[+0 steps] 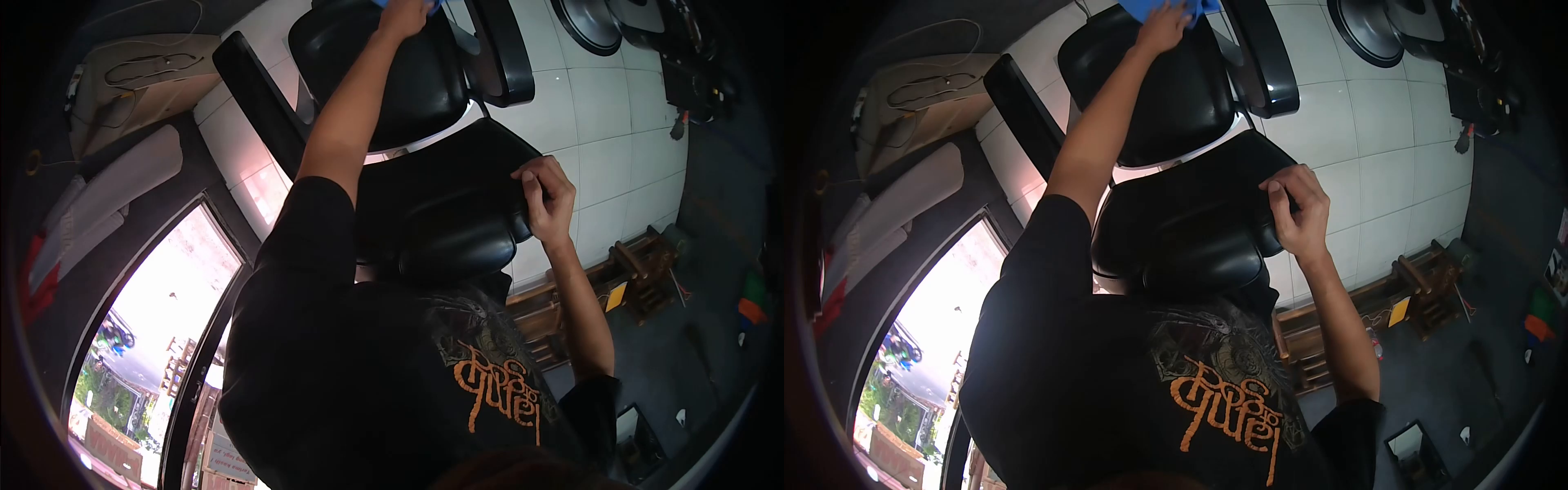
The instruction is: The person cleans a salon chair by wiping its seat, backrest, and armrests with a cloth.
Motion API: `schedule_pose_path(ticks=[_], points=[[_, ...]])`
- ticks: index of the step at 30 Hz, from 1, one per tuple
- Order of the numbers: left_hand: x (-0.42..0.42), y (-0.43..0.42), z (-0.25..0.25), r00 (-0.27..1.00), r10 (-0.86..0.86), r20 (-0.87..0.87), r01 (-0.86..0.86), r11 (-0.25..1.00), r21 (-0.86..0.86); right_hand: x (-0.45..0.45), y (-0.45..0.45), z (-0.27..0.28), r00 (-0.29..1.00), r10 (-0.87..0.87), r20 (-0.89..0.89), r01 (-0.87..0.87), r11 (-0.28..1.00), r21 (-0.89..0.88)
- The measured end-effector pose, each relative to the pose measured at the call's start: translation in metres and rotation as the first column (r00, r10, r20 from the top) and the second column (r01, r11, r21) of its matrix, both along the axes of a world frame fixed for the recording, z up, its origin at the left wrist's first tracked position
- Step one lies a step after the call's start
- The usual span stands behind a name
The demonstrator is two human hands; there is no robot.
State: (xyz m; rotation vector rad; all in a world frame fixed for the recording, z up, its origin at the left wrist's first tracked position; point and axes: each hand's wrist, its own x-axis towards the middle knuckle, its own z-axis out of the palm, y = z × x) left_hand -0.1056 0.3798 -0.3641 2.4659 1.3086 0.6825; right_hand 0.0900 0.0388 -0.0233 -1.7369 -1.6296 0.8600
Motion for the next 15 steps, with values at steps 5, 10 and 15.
schedule_pose_path(ticks=[5, 10, 15], points=[[0.011, -0.147, -0.062, 0.891, -0.317, -0.324, 0.096, 0.831, -0.548, 0.001, -0.001, -0.004, 1.0, 0.011, -0.011, -0.011, 1.0, 0.029], [-0.005, -0.245, -0.029, 0.677, -0.666, -0.313, 0.426, 0.702, -0.571, 0.001, -0.001, -0.002, 1.0, 0.014, 0.009, -0.014, 1.0, 0.023], [-0.053, -0.258, -0.019, 0.617, -0.748, -0.245, 0.503, 0.614, -0.608, 0.001, 0.0, -0.002, 1.0, 0.023, 0.016, -0.024, 0.999, 0.028]])
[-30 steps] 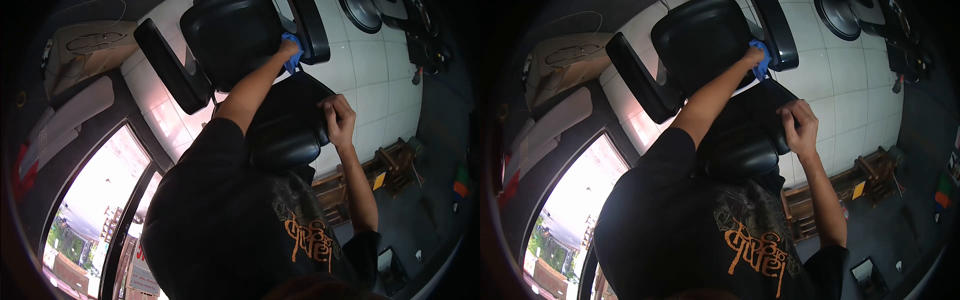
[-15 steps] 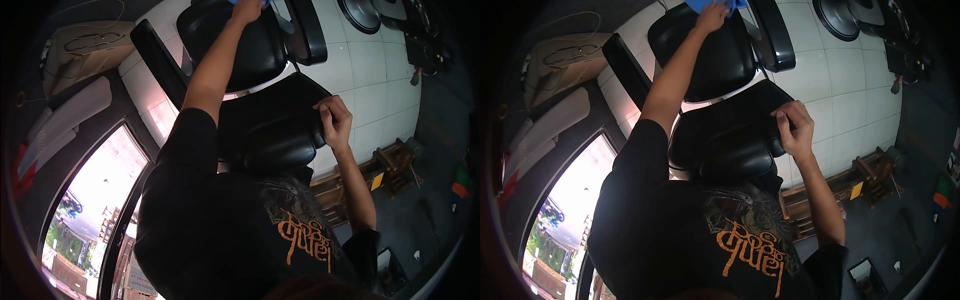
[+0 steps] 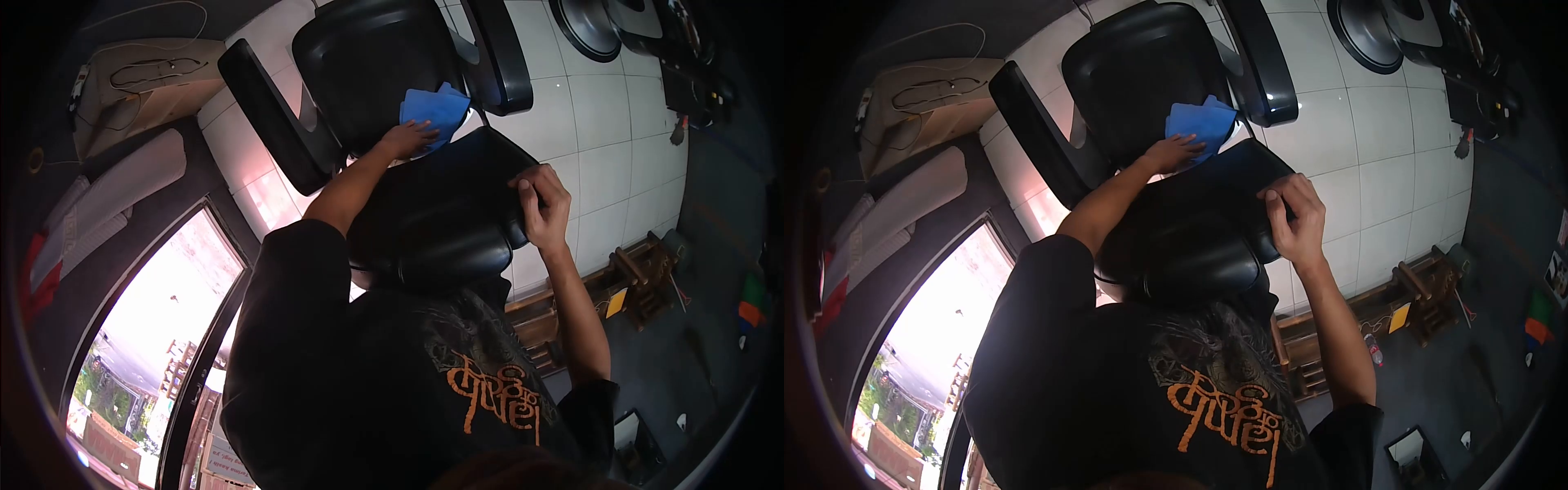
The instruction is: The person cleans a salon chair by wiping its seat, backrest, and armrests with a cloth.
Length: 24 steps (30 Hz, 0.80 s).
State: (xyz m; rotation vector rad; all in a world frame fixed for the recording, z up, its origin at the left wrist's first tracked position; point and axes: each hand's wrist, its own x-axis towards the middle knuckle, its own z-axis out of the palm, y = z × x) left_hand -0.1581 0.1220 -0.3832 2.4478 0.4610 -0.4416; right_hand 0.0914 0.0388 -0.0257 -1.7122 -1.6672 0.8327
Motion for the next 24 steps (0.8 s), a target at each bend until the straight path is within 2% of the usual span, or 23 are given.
schedule_pose_path(ticks=[2, 6, 8, 12, 14, 16, 18, 20, 22, 24], points=[[-0.025, 0.014, 0.021, 0.998, -0.048, -0.043, 0.049, 0.999, 0.018, 0.0, -0.001, 0.0, 1.0, -0.015, -0.004, 0.015, 1.0, -0.016], [-0.102, 0.027, 0.001, 0.995, 0.065, -0.075, -0.063, 0.998, 0.026, 0.0, 0.0, -0.001, 1.0, -0.006, -0.004, 0.006, 1.0, 0.005], [-0.139, 0.051, 0.023, 0.977, 0.163, -0.141, -0.161, 0.987, 0.025, 0.0, 0.0, 0.0, 1.0, -0.01, -0.01, 0.01, 1.0, 0.005], [-0.178, 0.123, 0.042, 0.906, 0.263, -0.332, -0.185, 0.951, 0.249, 0.0, -0.001, 0.001, 0.999, -0.04, -0.029, 0.039, 0.998, -0.046], [-0.202, 0.163, -0.012, 0.763, 0.581, -0.283, -0.449, 0.791, 0.415, 0.001, -0.002, -0.001, 0.999, -0.04, -0.028, 0.039, 0.999, -0.028], [-0.207, 0.206, -0.029, 0.511, 0.86, 0.001, -0.789, 0.468, 0.399, 0.0, -0.001, -0.001, 0.999, -0.036, -0.024, 0.036, 0.999, -0.017], [-0.18, 0.251, 0.011, 0.121, 0.992, 0.021, -0.987, 0.118, 0.112, -0.001, -0.001, 0.001, 0.999, -0.028, -0.02, 0.027, 0.999, -0.018], [-0.138, 0.266, 0.053, -0.13, 0.976, 0.173, -0.99, -0.138, 0.037, -0.002, 0.0, 0.002, 0.999, -0.03, -0.015, 0.029, 0.999, -0.015], [-0.112, 0.278, 0.026, -0.068, 0.923, 0.378, -0.991, -0.108, 0.085, -0.002, 0.0, 0.003, 0.999, -0.036, -0.013, 0.036, 0.999, -0.023], [-0.08, 0.268, 0.005, 0.099, 0.946, 0.309, -0.986, 0.051, 0.159, -0.002, 0.001, 0.005, 0.999, -0.045, -0.017, 0.044, 0.998, -0.045]])
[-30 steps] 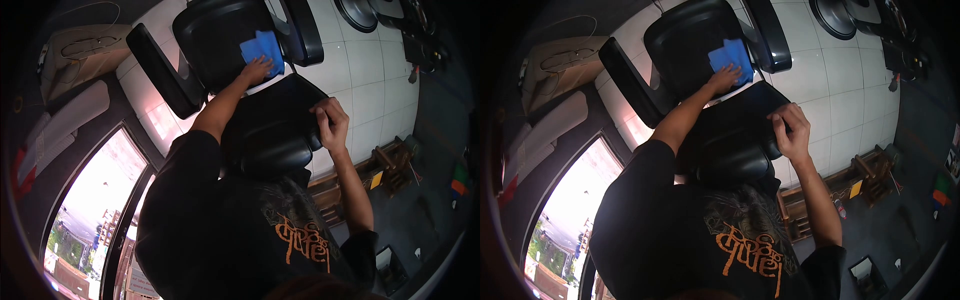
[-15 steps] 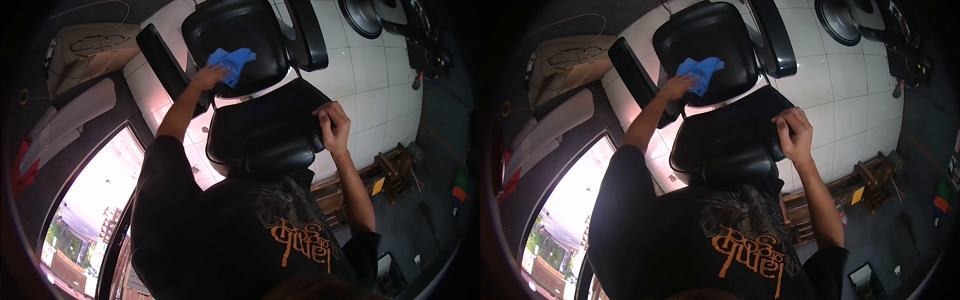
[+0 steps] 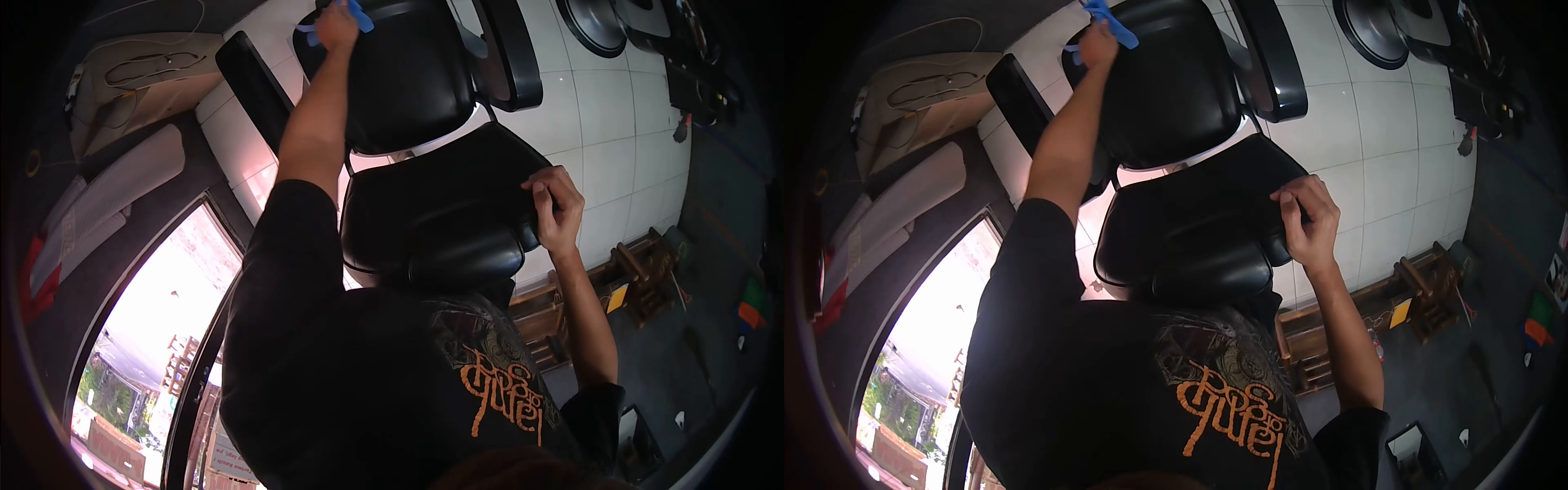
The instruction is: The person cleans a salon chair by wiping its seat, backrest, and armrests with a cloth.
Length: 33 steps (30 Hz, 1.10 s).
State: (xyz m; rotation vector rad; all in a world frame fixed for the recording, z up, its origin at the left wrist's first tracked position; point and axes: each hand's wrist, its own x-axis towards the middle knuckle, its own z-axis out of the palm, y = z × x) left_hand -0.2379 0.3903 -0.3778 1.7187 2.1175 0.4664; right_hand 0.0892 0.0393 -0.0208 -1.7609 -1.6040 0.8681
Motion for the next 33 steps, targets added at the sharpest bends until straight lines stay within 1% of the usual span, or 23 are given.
schedule_pose_path(ticks=[2, 4, 5, 6, 8, 10, 12, 15, 16, 17, 18, 19, 21, 22, 24, 25, 26, 28, 30, 32, 33], points=[[0.046, -0.046, -0.002, 0.993, -0.097, 0.07, 0.097, 0.995, -0.001, 0.0, 0.0, 0.0, 1.0, 0.002, -0.002, -0.002, 1.0, -0.002], [0.083, -0.09, -0.057, 0.982, -0.171, 0.083, 0.187, 0.946, -0.263, 0.0, 0.001, -0.001, 1.0, 0.005, -0.001, -0.005, 1.0, 0.006], [0.096, -0.117, -0.063, 0.947, -0.322, 0.014, 0.32, 0.934, -0.157, 0.0, 0.001, 0.0, 1.0, 0.007, -0.001, -0.007, 1.0, 0.008], [0.105, -0.151, -0.059, 0.887, -0.456, -0.071, 0.452, 0.89, -0.06, 0.0, 0.001, 0.0, 1.0, 0.011, -0.003, -0.011, 1.0, 0.011], [0.116, -0.197, -0.05, 0.826, -0.563, -0.002, 0.561, 0.823, -0.095, 0.001, 0.001, -0.001, 1.0, 0.007, -0.001, -0.007, 1.0, 0.006], [0.11, -0.23, -0.036, 0.699, -0.715, 0.005, 0.713, 0.696, -0.084, 0.001, 0.002, -0.002, 1.0, 0.009, -0.01, -0.009, 1.0, 0.018], [0.095, -0.256, -0.026, 0.523, -0.852, -0.016, 0.848, 0.523, -0.084, 0.003, -0.001, -0.004, 1.0, 0.018, -0.019, -0.017, 0.999, 0.032], [0.081, -0.268, -0.018, 0.362, -0.91, 0.204, 0.93, 0.336, -0.151, 0.002, 0.0, -0.005, 1.0, 0.016, -0.024, -0.015, 0.999, 0.05], [0.085, -0.26, 0.003, 0.459, -0.84, 0.287, 0.881, 0.39, -0.267, 0.002, 0.001, -0.005, 1.0, 0.011, -0.019, -0.01, 0.999, 0.048], [0.092, -0.243, 0.041, 0.556, -0.752, 0.355, 0.82, 0.423, -0.386, 0.001, 0.001, -0.004, 1.0, 0.006, -0.015, -0.005, 0.999, 0.043], [0.096, -0.234, 0.063, 0.65, -0.645, 0.403, 0.745, 0.435, -0.506, 0.001, 0.0, -0.004, 1.0, 0.003, -0.013, -0.002, 0.999, 0.035], [0.093, -0.233, 0.047, 0.761, -0.462, 0.455, 0.639, 0.652, -0.407, 0.0, -0.001, -0.004, 1.0, 0.008, -0.014, -0.007, 0.999, 0.038], [0.087, -0.197, 0.014, 0.794, -0.239, 0.559, 0.469, 0.826, -0.313, 0.001, 0.0, -0.004, 1.0, 0.017, -0.008, -0.017, 0.999, 0.052], [0.084, -0.175, 0.013, 0.775, -0.178, 0.606, 0.338, 0.928, -0.16, 0.001, 0.0, -0.004, 1.0, 0.013, -0.004, -0.013, 0.998, 0.055], [0.078, -0.117, 0.046, 0.859, -0.128, 0.495, 0.19, 0.979, -0.077, 0.001, 0.0, -0.004, 1.0, 0.009, -0.002, -0.009, 0.999, 0.047], [0.078, -0.094, 0.075, 0.893, -0.081, 0.444, 0.101, 0.995, -0.021, 0.002, -0.001, -0.004, 1.0, 0.02, 0.005, -0.02, 0.999, 0.04], [0.081, -0.074, 0.099, 0.886, -0.074, 0.458, 0.051, 0.997, 0.062, 0.004, -0.002, -0.005, 0.999, 0.031, 0.01, -0.031, 0.999, 0.033], [0.088, -0.046, 0.114, 0.872, -0.224, 0.435, 0.102, 0.953, 0.286, 0.004, -0.002, -0.006, 0.999, 0.037, 0.01, -0.037, 0.999, 0.024], [0.103, -0.028, 0.095, 0.919, -0.291, 0.266, 0.219, 0.938, 0.269, 0.004, -0.003, -0.005, 1.0, 0.028, 0.006, -0.028, 0.999, 0.018], [0.129, -0.036, 0.071, 0.875, -0.412, 0.254, 0.289, 0.866, 0.408, 0.003, -0.001, -0.004, 1.0, 0.016, -0.001, -0.016, 0.999, 0.037], [0.14, -0.053, 0.073, 0.869, -0.433, 0.242, 0.373, 0.892, 0.256, 0.002, -0.001, -0.004, 1.0, 0.009, -0.007, -0.009, 0.999, 0.044]])
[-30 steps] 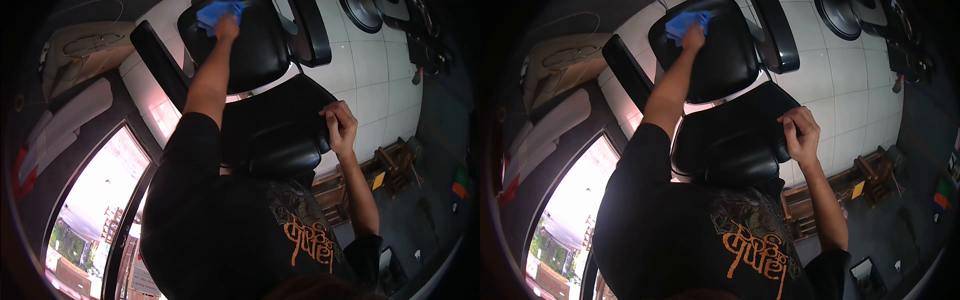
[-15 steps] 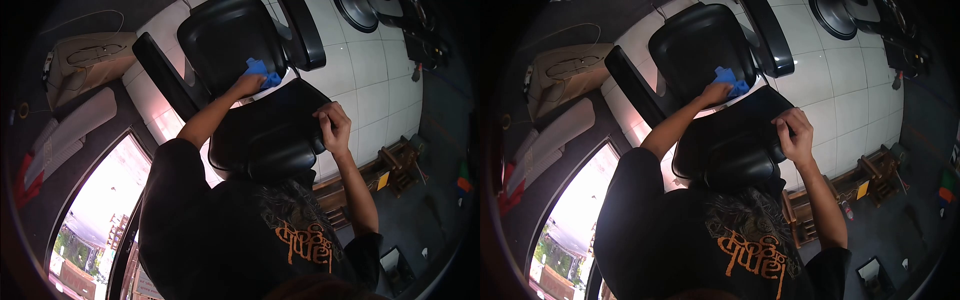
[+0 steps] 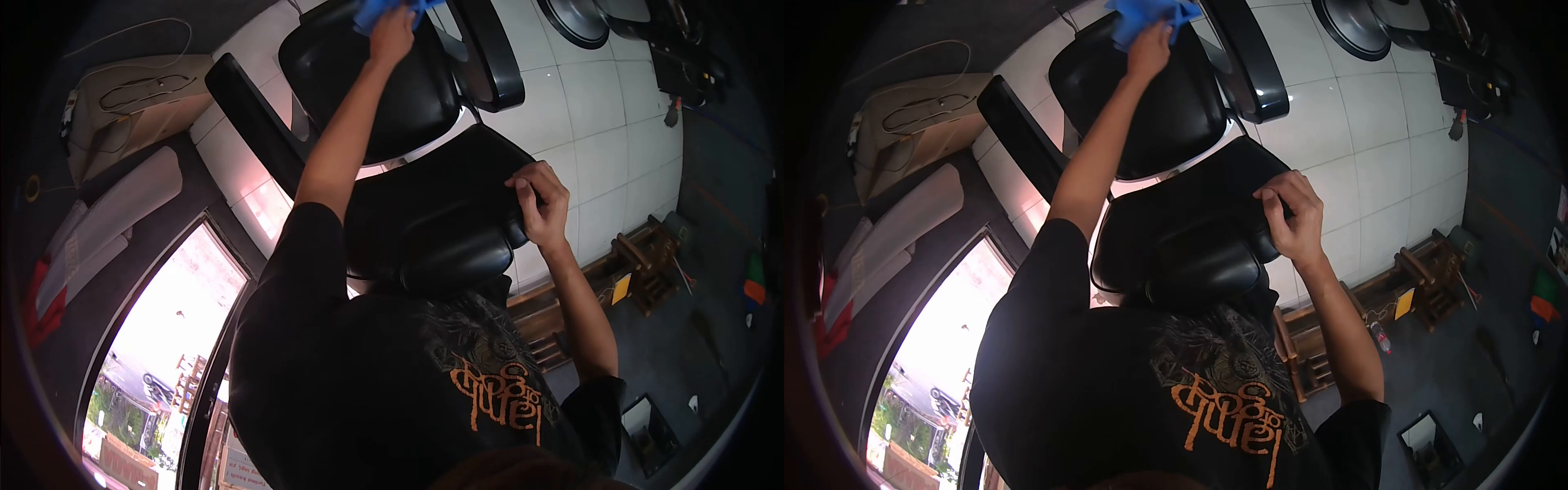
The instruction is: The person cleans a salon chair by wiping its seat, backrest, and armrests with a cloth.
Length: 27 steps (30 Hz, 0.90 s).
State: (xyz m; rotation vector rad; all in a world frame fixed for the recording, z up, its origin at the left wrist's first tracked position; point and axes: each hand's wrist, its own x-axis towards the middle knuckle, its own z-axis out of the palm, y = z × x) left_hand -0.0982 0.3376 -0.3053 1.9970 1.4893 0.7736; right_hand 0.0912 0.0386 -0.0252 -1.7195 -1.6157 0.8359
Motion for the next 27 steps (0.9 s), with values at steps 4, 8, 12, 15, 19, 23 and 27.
schedule_pose_path(ticks=[4, 8, 12, 15, 19, 23, 27], points=[[0.036, -0.092, -0.083, 0.788, -0.513, -0.341, 0.37, 0.836, -0.404, -0.001, 0.0, 0.0, 1.0, -0.004, -0.002, 0.004, 1.0, 0.0], [0.032, -0.197, -0.097, 0.755, -0.587, -0.291, 0.512, 0.806, -0.297, 0.0, 0.0, 0.0, 1.0, -0.004, 0.011, 0.004, 1.0, -0.005], [-0.002, -0.22, -0.093, 0.359, -0.818, -0.45, 0.787, 0.525, -0.326, 0.001, 0.002, 0.001, 1.0, 0.019, 0.022, -0.019, 1.0, 0.006], [-0.029, -0.218, -0.077, 0.073, -0.846, -0.528, 0.866, 0.316, -0.388, 0.0, -0.002, -0.003, 1.0, -0.004, 0.004, 0.004, 1.0, 0.014], [-0.088, -0.228, -0.108, 0.082, -0.855, -0.511, 0.911, 0.273, -0.31, -0.002, 0.001, 0.0, 1.0, -0.005, 0.002, 0.005, 1.0, 0.023], [-0.173, -0.223, -0.113, -0.023, -0.912, -0.41, 0.887, 0.17, -0.429, 0.0, -0.001, -0.002, 1.0, 0.001, 0.003, -0.001, 1.0, 0.021], [-0.205, -0.191, -0.053, -0.064, -0.933, -0.354, 0.703, 0.21, -0.679, 0.0, -0.002, -0.002, 1.0, -0.014, 0.009, 0.013, 1.0, 0.016]])
